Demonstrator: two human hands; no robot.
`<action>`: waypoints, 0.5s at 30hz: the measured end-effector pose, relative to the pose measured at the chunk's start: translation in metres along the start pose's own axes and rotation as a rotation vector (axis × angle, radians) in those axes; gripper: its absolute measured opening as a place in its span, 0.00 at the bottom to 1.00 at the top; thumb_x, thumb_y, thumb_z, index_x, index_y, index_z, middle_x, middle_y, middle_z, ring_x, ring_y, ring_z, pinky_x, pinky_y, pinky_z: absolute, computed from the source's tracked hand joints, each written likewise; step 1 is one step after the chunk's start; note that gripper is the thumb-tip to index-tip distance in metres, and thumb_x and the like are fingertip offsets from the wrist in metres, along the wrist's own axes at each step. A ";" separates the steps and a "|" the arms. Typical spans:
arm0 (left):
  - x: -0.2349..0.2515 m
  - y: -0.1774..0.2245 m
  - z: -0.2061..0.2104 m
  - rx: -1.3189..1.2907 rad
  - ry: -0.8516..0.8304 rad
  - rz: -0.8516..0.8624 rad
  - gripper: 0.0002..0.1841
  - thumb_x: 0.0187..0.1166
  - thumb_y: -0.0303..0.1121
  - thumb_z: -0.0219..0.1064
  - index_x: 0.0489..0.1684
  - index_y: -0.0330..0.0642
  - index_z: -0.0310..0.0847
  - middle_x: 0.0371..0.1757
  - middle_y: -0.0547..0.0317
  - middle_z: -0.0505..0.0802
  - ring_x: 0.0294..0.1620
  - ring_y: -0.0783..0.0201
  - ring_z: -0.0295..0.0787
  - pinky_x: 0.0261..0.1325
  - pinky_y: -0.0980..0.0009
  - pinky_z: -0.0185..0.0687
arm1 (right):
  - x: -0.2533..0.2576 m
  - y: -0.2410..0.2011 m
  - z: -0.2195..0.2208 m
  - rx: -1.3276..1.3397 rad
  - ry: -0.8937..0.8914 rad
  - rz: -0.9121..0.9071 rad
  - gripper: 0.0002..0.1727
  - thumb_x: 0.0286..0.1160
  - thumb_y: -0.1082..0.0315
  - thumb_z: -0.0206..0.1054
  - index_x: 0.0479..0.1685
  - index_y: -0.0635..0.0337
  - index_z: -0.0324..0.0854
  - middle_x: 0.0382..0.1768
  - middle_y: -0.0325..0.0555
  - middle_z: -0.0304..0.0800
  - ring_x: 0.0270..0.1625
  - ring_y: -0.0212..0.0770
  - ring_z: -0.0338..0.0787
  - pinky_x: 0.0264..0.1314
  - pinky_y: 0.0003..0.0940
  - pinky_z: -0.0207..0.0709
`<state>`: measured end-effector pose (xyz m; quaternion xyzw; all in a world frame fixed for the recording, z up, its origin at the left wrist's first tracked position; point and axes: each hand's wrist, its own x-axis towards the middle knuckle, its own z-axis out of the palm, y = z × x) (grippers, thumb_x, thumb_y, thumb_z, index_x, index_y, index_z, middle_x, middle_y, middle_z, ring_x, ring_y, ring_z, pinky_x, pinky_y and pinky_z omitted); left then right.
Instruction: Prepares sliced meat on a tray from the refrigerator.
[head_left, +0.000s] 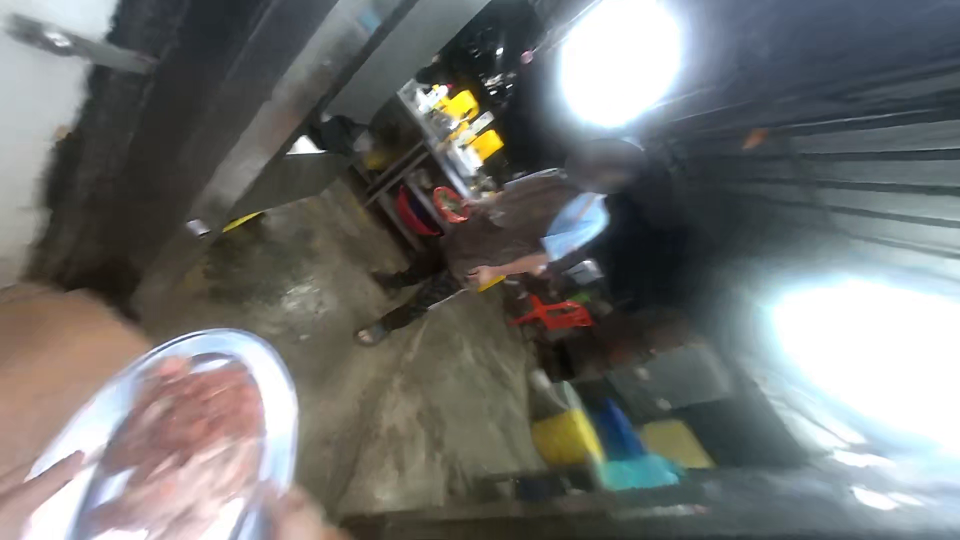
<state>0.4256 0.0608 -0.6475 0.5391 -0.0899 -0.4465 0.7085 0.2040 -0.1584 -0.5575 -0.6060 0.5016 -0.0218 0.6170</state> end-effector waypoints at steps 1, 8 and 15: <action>-0.022 0.034 0.022 0.028 0.131 -0.123 0.25 0.90 0.49 0.57 0.73 0.39 0.77 0.66 0.44 0.90 0.67 0.51 0.89 0.69 0.47 0.87 | -0.012 0.005 0.004 0.017 0.055 -0.022 0.26 0.86 0.44 0.61 0.64 0.58 0.83 0.44 0.49 0.95 0.45 0.44 0.95 0.52 0.49 0.91; -0.038 0.059 0.081 0.847 0.266 0.531 0.26 0.78 0.52 0.64 0.77 0.61 0.79 0.63 0.56 0.85 0.67 0.55 0.80 0.70 0.46 0.77 | -0.001 -0.003 0.006 0.379 0.207 -0.214 0.24 0.96 0.57 0.48 0.68 0.70 0.78 0.47 0.64 0.93 0.48 0.53 0.96 0.54 0.52 0.92; -0.057 0.040 0.119 1.329 -0.053 0.662 0.42 0.74 0.70 0.59 0.92 0.75 0.56 0.55 0.60 0.88 0.60 0.54 0.82 0.69 0.41 0.70 | -0.004 -0.013 0.009 0.459 0.255 -0.242 0.24 0.96 0.57 0.49 0.66 0.69 0.78 0.46 0.64 0.92 0.46 0.51 0.96 0.51 0.51 0.93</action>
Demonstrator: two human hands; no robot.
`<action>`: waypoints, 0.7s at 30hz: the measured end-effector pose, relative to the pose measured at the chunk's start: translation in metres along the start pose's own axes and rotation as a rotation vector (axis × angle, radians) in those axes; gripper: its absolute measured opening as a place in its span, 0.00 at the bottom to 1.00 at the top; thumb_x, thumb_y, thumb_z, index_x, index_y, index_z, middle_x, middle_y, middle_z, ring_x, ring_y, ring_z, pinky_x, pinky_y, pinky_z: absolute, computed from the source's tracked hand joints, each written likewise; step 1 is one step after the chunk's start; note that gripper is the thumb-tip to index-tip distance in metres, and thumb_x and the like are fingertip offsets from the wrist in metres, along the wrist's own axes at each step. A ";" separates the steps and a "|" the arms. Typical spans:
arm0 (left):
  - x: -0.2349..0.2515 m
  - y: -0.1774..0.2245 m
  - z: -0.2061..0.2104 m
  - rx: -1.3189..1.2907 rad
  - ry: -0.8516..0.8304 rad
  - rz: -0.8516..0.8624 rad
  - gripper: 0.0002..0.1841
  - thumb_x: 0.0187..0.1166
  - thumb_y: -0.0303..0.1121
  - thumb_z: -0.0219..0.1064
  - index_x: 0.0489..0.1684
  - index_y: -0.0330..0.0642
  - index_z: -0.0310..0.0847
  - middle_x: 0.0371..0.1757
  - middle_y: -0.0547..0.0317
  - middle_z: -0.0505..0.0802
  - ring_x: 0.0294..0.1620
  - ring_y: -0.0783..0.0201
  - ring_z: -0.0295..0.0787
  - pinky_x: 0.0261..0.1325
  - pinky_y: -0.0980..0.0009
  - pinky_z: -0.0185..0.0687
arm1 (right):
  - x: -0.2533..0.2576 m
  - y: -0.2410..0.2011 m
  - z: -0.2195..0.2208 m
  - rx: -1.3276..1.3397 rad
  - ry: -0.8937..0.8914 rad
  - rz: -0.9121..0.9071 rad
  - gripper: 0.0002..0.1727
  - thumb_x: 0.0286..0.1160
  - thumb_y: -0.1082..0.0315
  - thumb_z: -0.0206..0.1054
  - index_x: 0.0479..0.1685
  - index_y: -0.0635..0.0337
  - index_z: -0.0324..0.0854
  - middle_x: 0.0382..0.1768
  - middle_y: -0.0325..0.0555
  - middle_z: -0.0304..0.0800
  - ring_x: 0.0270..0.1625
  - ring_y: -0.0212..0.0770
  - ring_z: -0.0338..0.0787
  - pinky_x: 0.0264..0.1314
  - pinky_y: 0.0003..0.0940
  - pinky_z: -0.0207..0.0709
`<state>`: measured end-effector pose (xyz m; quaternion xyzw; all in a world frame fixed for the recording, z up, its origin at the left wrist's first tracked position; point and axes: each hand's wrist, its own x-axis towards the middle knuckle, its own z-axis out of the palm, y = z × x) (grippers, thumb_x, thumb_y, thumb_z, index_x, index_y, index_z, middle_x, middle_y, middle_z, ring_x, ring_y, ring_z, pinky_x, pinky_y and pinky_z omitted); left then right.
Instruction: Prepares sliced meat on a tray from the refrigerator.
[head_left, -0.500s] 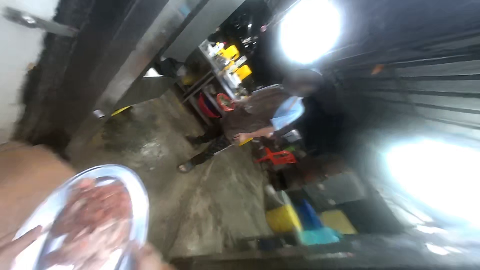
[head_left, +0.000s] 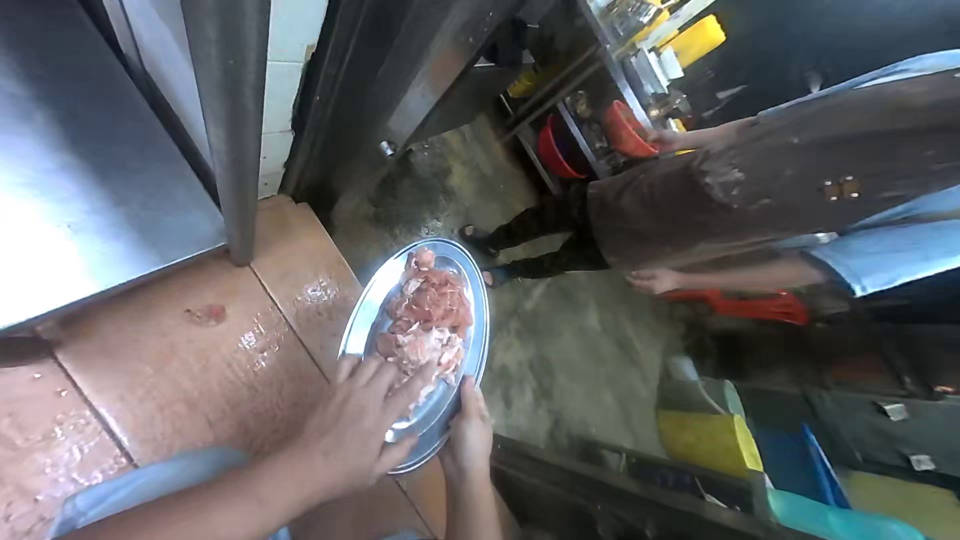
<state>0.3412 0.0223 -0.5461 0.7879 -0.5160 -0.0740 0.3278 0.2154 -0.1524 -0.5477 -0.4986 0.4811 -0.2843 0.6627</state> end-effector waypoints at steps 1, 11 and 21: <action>0.000 -0.001 0.001 0.019 0.003 -0.014 0.42 0.74 0.70 0.58 0.93 0.72 0.57 0.56 0.59 0.88 0.60 0.53 0.82 0.68 0.42 0.70 | -0.001 0.000 0.000 0.005 0.000 0.003 0.24 0.96 0.57 0.48 0.66 0.70 0.78 0.46 0.64 0.92 0.46 0.52 0.96 0.51 0.51 0.93; -0.001 -0.030 -0.015 -0.137 0.233 -0.101 0.28 0.81 0.60 0.60 0.79 0.65 0.77 0.56 0.67 0.90 0.65 0.64 0.83 0.72 0.53 0.76 | 0.002 0.005 -0.013 -0.115 -0.029 -0.026 0.24 0.96 0.55 0.49 0.64 0.68 0.80 0.43 0.57 0.94 0.44 0.47 0.96 0.48 0.48 0.94; -0.083 -0.268 0.063 0.106 -0.336 -0.940 0.44 0.68 0.39 0.76 0.91 0.61 0.62 0.95 0.47 0.56 0.89 0.32 0.56 0.75 0.27 0.66 | -0.020 0.014 -0.075 -0.174 0.008 -0.025 0.20 0.96 0.56 0.48 0.61 0.60 0.80 0.40 0.46 0.95 0.42 0.37 0.97 0.47 0.41 0.94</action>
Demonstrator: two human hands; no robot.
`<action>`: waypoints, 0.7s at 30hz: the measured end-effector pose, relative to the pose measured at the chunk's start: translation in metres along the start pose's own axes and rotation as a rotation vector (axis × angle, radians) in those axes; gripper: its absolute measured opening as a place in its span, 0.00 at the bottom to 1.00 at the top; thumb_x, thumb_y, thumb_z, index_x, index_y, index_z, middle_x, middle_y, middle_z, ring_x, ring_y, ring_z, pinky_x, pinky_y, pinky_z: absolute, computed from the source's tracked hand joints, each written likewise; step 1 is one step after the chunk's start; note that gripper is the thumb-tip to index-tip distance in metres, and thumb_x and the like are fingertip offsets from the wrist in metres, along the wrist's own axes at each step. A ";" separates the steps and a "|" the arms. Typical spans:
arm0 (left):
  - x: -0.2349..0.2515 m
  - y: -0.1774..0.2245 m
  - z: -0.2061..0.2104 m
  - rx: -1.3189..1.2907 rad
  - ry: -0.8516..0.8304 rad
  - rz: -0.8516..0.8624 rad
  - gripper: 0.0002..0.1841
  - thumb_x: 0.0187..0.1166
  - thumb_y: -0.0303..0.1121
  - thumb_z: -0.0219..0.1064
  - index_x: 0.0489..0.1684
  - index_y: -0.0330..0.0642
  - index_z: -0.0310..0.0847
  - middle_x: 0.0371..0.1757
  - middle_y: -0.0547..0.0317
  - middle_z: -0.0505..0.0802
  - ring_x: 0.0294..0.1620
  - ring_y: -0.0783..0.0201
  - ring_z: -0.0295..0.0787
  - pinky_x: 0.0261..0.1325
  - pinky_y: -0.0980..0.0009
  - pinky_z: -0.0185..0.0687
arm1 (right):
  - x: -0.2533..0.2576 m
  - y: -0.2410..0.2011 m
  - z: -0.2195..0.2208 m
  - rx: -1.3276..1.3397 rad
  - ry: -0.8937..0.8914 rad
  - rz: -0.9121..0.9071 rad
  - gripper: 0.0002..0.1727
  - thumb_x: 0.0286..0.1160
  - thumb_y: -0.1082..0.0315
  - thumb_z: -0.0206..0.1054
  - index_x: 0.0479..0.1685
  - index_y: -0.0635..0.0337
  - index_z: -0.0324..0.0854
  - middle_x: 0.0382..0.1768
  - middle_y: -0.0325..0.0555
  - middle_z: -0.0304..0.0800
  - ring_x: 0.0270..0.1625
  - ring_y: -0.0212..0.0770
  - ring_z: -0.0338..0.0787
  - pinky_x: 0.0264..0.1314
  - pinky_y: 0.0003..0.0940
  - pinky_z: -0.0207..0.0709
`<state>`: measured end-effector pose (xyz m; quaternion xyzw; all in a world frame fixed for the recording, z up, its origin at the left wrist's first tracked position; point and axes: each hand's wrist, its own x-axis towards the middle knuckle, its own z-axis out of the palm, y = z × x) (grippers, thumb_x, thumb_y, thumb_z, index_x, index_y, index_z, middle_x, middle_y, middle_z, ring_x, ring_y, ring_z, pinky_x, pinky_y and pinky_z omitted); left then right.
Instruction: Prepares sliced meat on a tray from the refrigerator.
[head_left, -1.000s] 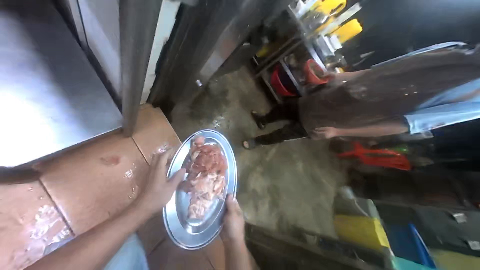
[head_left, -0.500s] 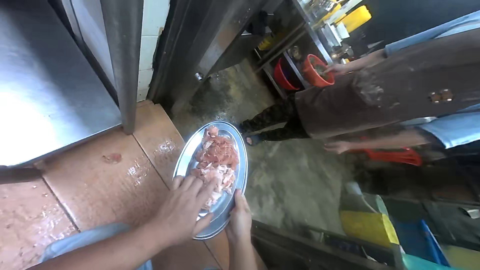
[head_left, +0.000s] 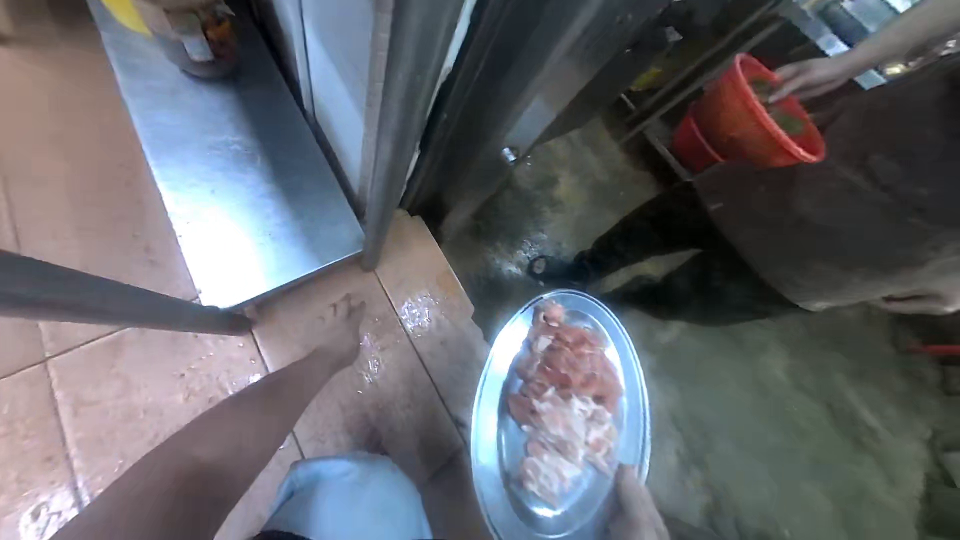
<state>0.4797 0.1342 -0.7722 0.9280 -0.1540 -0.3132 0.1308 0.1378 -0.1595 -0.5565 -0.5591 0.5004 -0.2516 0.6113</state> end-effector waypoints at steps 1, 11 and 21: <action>0.005 -0.010 0.001 0.022 -0.036 -0.004 0.43 0.68 0.37 0.77 0.91 0.60 0.63 0.95 0.47 0.56 0.89 0.32 0.56 0.76 0.27 0.67 | -0.004 0.003 -0.002 -0.002 0.002 0.011 0.21 0.96 0.56 0.48 0.60 0.61 0.81 0.41 0.48 0.95 0.43 0.39 0.97 0.48 0.42 0.94; 0.015 -0.054 0.054 0.103 -0.067 0.010 0.21 0.79 0.35 0.67 0.72 0.54 0.82 0.76 0.43 0.82 0.73 0.35 0.80 0.64 0.36 0.84 | -0.021 0.001 -0.001 0.073 0.062 0.042 0.23 0.96 0.57 0.50 0.64 0.69 0.80 0.46 0.64 0.93 0.47 0.52 0.97 0.51 0.52 0.93; -0.107 0.118 -0.094 -0.630 0.434 0.751 0.08 0.68 0.34 0.73 0.43 0.51 0.86 0.46 0.69 0.90 0.46 0.72 0.89 0.51 0.67 0.93 | 0.000 -0.006 0.035 0.121 -0.036 0.069 0.22 0.96 0.60 0.50 0.61 0.72 0.81 0.44 0.66 0.93 0.44 0.54 0.97 0.50 0.52 0.94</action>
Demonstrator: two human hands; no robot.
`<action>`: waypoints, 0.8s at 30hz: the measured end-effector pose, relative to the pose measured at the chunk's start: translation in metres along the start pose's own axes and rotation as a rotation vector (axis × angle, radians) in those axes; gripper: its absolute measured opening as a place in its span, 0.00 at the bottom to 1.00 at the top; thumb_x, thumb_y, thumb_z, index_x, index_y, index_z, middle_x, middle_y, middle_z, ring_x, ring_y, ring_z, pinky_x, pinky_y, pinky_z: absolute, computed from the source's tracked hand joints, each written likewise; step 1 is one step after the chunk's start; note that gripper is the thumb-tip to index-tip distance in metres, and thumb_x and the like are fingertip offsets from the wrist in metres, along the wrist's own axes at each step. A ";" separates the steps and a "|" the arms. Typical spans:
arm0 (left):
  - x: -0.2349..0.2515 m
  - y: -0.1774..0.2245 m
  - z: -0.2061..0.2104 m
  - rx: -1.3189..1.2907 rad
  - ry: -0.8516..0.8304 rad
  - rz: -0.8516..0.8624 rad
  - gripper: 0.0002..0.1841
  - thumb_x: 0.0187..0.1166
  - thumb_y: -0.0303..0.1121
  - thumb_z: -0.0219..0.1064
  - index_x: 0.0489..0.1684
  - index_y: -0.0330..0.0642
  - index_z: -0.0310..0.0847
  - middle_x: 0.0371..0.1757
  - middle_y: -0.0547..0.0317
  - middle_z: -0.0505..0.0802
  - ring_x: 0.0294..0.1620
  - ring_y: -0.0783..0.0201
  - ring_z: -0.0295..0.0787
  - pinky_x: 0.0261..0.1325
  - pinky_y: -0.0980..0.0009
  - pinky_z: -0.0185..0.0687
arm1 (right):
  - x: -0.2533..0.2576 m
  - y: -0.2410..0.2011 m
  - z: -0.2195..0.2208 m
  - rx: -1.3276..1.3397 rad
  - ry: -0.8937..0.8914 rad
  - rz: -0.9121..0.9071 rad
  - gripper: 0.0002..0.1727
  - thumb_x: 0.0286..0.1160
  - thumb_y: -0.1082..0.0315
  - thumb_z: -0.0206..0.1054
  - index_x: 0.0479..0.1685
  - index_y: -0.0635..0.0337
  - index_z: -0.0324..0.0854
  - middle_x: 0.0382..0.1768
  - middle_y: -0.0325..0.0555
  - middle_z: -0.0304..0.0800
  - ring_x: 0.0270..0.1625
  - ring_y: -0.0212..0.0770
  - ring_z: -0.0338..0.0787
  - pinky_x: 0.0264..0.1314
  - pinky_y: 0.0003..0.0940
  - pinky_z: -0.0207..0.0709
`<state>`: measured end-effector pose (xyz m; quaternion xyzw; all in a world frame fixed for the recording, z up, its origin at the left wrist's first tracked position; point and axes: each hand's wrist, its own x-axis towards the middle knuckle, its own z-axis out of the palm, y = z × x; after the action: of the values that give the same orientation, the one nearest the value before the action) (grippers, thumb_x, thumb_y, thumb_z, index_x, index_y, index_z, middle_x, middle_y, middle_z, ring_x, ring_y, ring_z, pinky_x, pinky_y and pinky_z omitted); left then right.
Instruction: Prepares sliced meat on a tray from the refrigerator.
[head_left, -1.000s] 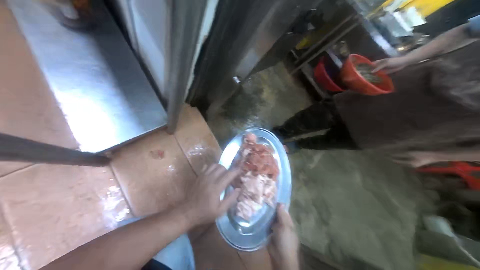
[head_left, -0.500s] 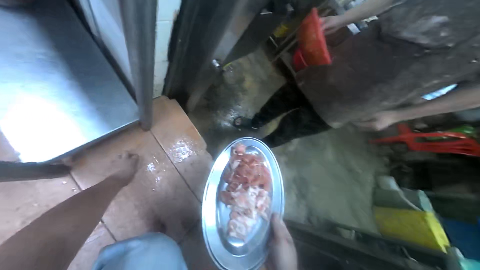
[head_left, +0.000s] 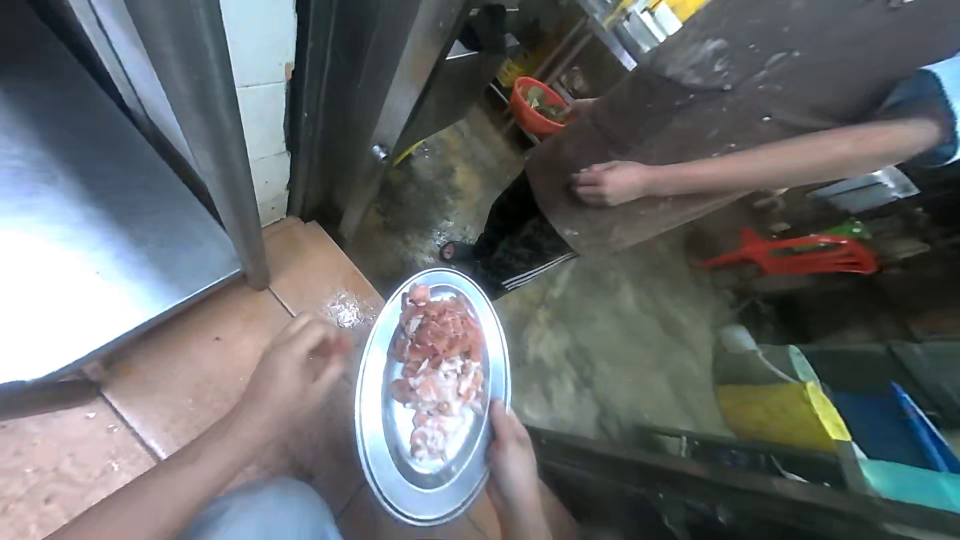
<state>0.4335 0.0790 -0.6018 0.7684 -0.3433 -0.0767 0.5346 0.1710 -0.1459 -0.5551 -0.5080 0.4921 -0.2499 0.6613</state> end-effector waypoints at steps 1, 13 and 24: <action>0.020 0.034 0.000 0.000 0.006 0.111 0.08 0.67 0.35 0.72 0.43 0.53 0.87 0.47 0.71 0.90 0.48 0.74 0.88 0.51 0.68 0.93 | 0.002 0.000 0.005 -0.001 -0.018 0.006 0.22 0.95 0.60 0.51 0.61 0.72 0.81 0.44 0.66 0.93 0.44 0.54 0.97 0.50 0.52 0.93; 0.019 0.116 0.012 0.323 -0.426 0.110 0.39 0.79 0.66 0.57 0.93 0.68 0.57 0.37 0.68 0.93 0.36 0.65 0.88 0.48 0.54 0.88 | 0.015 -0.004 0.031 0.067 -0.057 -0.008 0.22 0.95 0.60 0.51 0.62 0.72 0.81 0.44 0.65 0.93 0.45 0.53 0.96 0.52 0.51 0.93; -0.016 0.096 0.041 0.484 -0.371 0.195 0.41 0.72 0.76 0.58 0.87 0.70 0.69 0.50 0.61 0.95 0.48 0.56 0.91 0.53 0.47 0.85 | 0.009 0.001 0.025 0.025 0.005 0.008 0.21 0.94 0.58 0.52 0.62 0.68 0.81 0.43 0.61 0.94 0.44 0.50 0.96 0.50 0.50 0.93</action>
<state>0.3592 0.0385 -0.5392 0.8098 -0.5150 -0.0800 0.2697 0.1968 -0.1420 -0.5592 -0.4970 0.4927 -0.2548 0.6673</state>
